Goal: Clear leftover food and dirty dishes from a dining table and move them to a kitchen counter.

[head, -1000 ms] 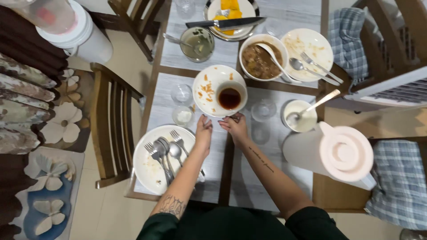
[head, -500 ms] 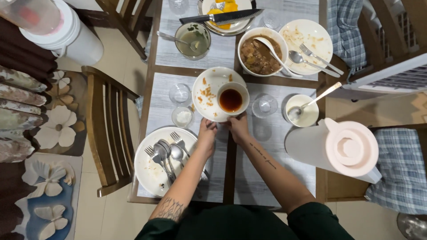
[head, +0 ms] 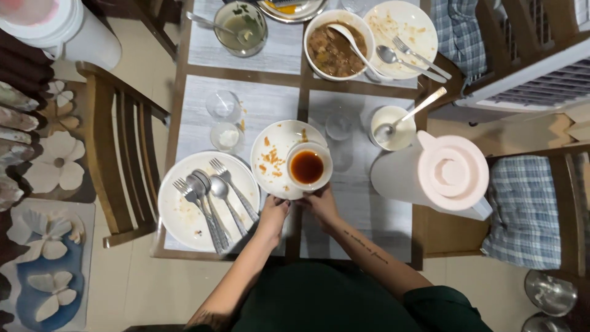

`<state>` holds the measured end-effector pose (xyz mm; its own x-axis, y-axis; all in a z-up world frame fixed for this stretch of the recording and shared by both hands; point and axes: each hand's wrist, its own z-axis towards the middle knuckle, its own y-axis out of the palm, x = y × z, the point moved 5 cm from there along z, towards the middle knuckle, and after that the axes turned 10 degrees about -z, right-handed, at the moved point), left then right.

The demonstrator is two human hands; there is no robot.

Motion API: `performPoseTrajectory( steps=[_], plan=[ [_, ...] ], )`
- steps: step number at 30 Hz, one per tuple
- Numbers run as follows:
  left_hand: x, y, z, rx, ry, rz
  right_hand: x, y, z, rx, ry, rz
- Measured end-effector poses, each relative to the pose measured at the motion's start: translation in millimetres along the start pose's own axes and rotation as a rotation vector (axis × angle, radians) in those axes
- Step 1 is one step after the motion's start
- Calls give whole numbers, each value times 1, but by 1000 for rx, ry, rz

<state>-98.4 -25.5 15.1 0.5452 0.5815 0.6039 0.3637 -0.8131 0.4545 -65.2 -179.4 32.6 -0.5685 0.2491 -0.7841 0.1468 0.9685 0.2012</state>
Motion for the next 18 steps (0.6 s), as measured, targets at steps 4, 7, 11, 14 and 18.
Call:
performPoseTrajectory(
  steps=[4,7,11,14,18],
  plan=[
    [-16,-12,-13,141,67,238,8,-27,-23,-97,41,-79],
    [18,14,-30,251,247,508,7,-55,-30,-51,80,-222],
    [46,43,-7,131,350,296,-43,-63,-46,66,-155,-468],
    [34,46,17,43,101,-77,-66,-48,-46,-59,-220,-492],
    [42,62,3,38,48,-107,-54,-54,-25,-139,-167,-331]
  ],
)
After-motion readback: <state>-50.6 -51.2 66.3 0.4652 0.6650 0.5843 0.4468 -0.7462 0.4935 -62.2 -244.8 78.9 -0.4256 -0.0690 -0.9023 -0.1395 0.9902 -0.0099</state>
